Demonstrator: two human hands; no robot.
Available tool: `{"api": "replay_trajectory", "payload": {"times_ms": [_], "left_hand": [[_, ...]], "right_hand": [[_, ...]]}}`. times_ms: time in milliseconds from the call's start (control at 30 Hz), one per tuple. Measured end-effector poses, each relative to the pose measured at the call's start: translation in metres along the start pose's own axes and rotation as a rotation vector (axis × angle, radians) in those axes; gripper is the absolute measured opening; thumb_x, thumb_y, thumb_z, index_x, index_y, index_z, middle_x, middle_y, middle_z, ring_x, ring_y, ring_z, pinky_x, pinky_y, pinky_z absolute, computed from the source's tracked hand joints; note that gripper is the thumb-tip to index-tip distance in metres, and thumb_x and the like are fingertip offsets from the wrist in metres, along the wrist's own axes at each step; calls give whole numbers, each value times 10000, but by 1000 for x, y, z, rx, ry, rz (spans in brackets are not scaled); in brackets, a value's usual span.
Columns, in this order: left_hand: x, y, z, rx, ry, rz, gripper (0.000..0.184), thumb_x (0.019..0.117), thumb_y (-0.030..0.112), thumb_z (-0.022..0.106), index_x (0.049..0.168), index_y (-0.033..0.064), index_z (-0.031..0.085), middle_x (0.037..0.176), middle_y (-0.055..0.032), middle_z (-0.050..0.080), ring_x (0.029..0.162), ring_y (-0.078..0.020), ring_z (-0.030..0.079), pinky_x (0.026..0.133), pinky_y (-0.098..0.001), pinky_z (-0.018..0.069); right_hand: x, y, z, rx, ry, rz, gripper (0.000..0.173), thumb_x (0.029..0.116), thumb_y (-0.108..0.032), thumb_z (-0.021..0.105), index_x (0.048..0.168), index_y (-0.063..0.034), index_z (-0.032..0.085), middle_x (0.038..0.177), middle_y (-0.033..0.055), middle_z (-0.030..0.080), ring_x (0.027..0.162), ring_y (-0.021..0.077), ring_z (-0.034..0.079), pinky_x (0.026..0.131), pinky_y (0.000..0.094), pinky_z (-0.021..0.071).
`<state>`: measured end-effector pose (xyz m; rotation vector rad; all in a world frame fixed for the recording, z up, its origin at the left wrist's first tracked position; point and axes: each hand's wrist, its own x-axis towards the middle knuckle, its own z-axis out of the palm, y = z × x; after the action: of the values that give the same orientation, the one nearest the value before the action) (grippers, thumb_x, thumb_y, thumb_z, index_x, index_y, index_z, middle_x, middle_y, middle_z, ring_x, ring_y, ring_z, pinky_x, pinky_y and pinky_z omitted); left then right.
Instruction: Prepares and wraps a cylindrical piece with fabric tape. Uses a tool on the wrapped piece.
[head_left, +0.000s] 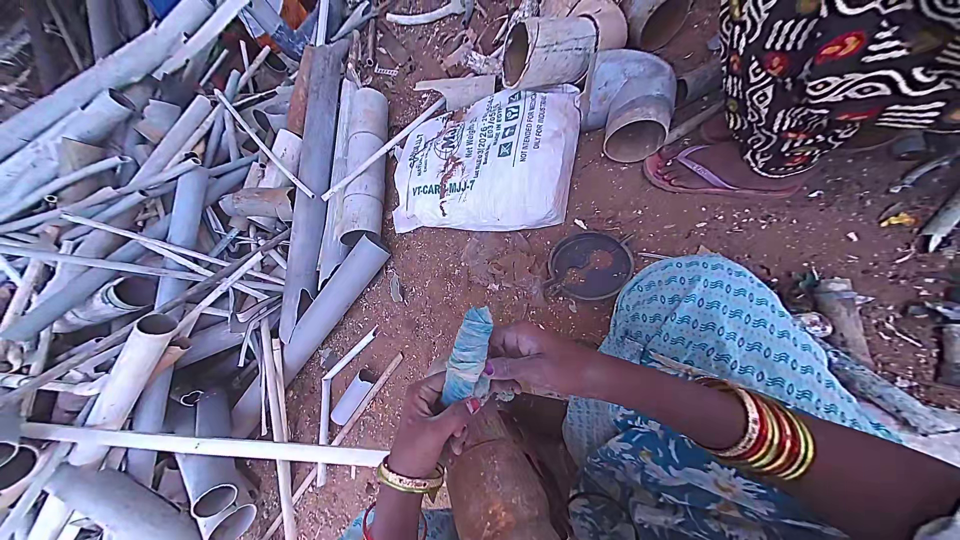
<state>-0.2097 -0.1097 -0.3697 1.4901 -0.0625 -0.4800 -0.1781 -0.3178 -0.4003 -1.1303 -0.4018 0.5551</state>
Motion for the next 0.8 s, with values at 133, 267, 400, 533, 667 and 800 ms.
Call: {"api": "replay_trajectory", "payload": {"times_ms": [133,267,400,533,667,800], "left_hand": [[0,0,-3,12,-40,26,145,791,55,673,843,184,711,574,143,601,442,65,511,410,-118,422],[-1,-1,-7,-31,-107,46,103,799,120,726,862,201,738,614,146,629,472,72,533,432,-113,438],[-1,-2,-7,-90,-88,-8,126,795,87,722,876,181,747,629,111,659,482,50,567,444,-125,470],[-1,0,-10,-121,-32,-6,95,804,96,720,821,188,736,599,110,639,466,42,565,436,-126,467],[-1,1,-11,-110,-6,-6,108,789,86,717,799,193,728,581,113,625,456,40,556,429,-130,464],[-2,1,-12,-111,-16,-12,89,770,106,747,784,193,736,584,112,629,462,44,560,431,-125,460]], "right_hand": [[0,1,1,168,-49,72,166,1031,-33,488,942,-152,562,676,-136,602,568,-53,556,555,111,466],[2,5,1,205,-121,53,161,1029,-50,463,945,-161,544,621,-146,550,541,-63,527,541,98,447],[5,12,-5,-6,-51,-46,113,1024,-68,525,945,-119,588,720,-152,596,575,-93,511,537,83,416],[8,19,-9,41,-65,-110,104,1007,-149,532,941,-156,612,792,-156,654,651,-82,573,599,104,470],[5,17,-2,-101,-52,-168,29,927,-26,635,915,-48,649,779,-144,620,701,-106,571,652,86,467],[4,17,-1,-136,-35,-124,76,970,-17,571,918,-34,625,731,-137,573,632,-109,521,596,81,430]]}}
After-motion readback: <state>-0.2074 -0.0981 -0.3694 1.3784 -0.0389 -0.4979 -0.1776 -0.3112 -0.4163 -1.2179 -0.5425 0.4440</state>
